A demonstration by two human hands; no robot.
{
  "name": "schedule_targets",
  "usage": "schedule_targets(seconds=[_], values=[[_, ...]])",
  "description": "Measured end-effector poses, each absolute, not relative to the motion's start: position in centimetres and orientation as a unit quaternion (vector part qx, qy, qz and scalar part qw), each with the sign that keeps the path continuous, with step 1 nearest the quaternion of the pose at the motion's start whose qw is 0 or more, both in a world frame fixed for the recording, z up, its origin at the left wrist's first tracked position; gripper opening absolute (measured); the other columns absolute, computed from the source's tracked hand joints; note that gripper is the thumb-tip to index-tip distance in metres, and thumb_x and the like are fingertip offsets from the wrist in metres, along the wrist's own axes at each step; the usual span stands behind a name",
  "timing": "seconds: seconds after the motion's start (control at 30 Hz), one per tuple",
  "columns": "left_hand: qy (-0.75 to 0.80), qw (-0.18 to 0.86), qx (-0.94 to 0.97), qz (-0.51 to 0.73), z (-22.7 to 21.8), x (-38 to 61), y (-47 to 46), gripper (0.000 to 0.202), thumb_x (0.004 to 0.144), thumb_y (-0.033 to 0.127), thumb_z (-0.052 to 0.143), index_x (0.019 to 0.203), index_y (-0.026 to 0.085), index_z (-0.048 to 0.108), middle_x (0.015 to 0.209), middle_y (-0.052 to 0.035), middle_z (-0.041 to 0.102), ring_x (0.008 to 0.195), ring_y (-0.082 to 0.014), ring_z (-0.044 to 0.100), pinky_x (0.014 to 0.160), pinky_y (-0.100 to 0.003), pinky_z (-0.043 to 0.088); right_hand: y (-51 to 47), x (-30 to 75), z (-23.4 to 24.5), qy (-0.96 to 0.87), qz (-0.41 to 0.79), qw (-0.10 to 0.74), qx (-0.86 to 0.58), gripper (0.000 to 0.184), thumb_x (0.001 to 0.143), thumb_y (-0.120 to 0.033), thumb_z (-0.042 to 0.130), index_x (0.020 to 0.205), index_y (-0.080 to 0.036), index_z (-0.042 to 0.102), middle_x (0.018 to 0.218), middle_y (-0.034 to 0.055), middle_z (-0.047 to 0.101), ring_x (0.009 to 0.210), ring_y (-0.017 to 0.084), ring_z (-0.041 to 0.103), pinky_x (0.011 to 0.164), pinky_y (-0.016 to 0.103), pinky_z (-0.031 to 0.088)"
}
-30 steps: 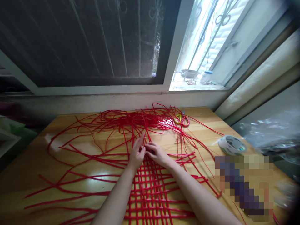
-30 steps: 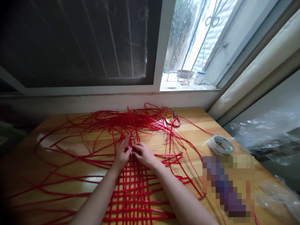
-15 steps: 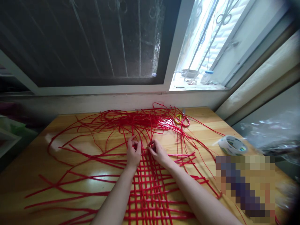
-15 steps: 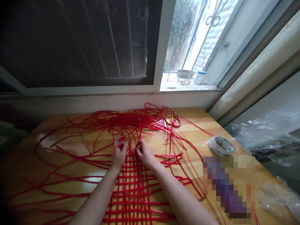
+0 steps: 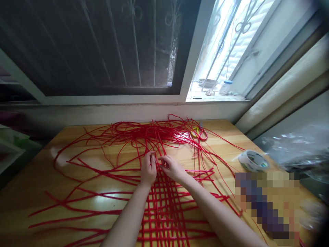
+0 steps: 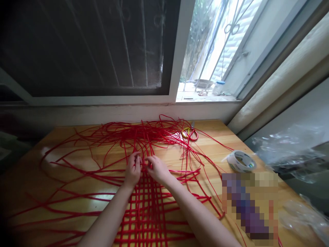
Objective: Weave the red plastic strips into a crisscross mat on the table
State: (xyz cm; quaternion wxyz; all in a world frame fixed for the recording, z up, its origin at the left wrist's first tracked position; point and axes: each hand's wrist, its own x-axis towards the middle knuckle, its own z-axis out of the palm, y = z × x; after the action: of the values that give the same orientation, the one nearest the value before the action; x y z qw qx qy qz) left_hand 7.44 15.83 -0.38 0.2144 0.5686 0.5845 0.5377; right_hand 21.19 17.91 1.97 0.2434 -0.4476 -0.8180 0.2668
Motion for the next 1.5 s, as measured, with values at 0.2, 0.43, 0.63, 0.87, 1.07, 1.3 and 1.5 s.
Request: schedule_targets(seconds=[0.2,0.43,0.63,0.87,1.07,1.3,1.5], values=[[0.551,0.225,0.611,0.523,0.5,7.5,15.2,0.021,0.086,0.021,0.038,0.105,0.021,0.047,0.095,-0.0048,0.056,0.088,-0.0153,0.054,0.081,-0.03,0.043,18.6,19.6,2.2,-0.864,0.179,0.135,-0.451,0.019,0.078,-0.017,0.048,0.095,-0.017,0.058,0.089,0.0076,0.062,0.081,0.017,0.057,0.072,0.026,0.041],[0.61,0.2,0.567,0.516,0.1,7.0,15.5,0.033,0.072,0.011,0.045,0.104,0.019,0.042,0.091,-0.0045,0.053,0.068,-0.0123,0.053,0.062,-0.024,0.045,19.0,19.7,-0.7,-0.771,0.267,0.294,-0.497,0.023,0.088,-0.03,0.035,0.078,-0.019,0.053,0.073,0.0025,0.058,0.066,0.014,0.052,0.062,0.024,0.039],[0.665,0.121,0.633,0.378,0.6,6.7,15.9,0.011,0.071,0.012,0.046,0.07,0.019,0.054,0.075,-0.0029,0.057,0.076,-0.0181,0.053,0.073,-0.031,0.04,19.3,20.4,-0.8,-0.727,0.338,0.369,-0.471,0.027,0.087,-0.033,0.035,0.078,-0.019,0.057,0.075,0.0021,0.058,0.072,0.013,0.053,0.068,0.023,0.041],[0.723,0.064,0.646,0.235,0.2,7.6,15.7,0.012,0.073,0.031,0.055,0.079,0.02,0.059,0.083,-0.0051,0.06,0.085,-0.0235,0.052,0.079,-0.037,0.035,19.3,20.5,-0.8,-0.687,0.366,0.378,-0.501,0.032,0.086,-0.038,0.036,0.079,-0.017,0.059,0.069,0.0024,0.059,0.062,0.013,0.054,0.059,0.023,0.041],[0.736,0.071,0.63,0.239,0.3,7.9,15.8,0.013,0.068,0.028,0.059,0.078,0.019,0.061,0.082,-0.0062,0.062,0.086,-0.0251,0.052,0.08,-0.038,0.034,19.5,20.5,-0.9,-0.652,0.411,0.384,-0.508,0.033,0.086,-0.039,0.035,0.079,-0.018,0.06,0.059,0.0005,0.058,0.055,0.013,0.055,0.054,0.022,0.042],[0.726,0.13,0.614,0.28,0.5,7.4,16.0,0.008,0.066,0.027,0.059,0.069,0.019,0.06,0.073,-0.0033,0.062,0.078,-0.0215,0.054,0.075,-0.035,0.035,19.7,20.6,-0.9,-0.622,0.462,0.39,-0.497,0.035,0.085,-0.043,0.036,0.075,-0.017,0.058,0.051,-0.0016,0.054,0.045,0.011,0.05,0.047,0.021,0.041],[0.709,0.135,0.63,0.286,0.4,7.3,15.9,0.008,0.07,0.026,0.058,0.074,0.021,0.063,0.077,-0.0032,0.064,0.079,-0.0208,0.054,0.076,-0.035,0.034,19.8,20.7,-0.8,-0.602,0.494,0.396,-0.486,0.036,0.083,-0.045,0.037,0.075,-0.017,0.058,0.048,-0.0031,0.051,0.04,0.01,0.048,0.044,0.021,0.039]])
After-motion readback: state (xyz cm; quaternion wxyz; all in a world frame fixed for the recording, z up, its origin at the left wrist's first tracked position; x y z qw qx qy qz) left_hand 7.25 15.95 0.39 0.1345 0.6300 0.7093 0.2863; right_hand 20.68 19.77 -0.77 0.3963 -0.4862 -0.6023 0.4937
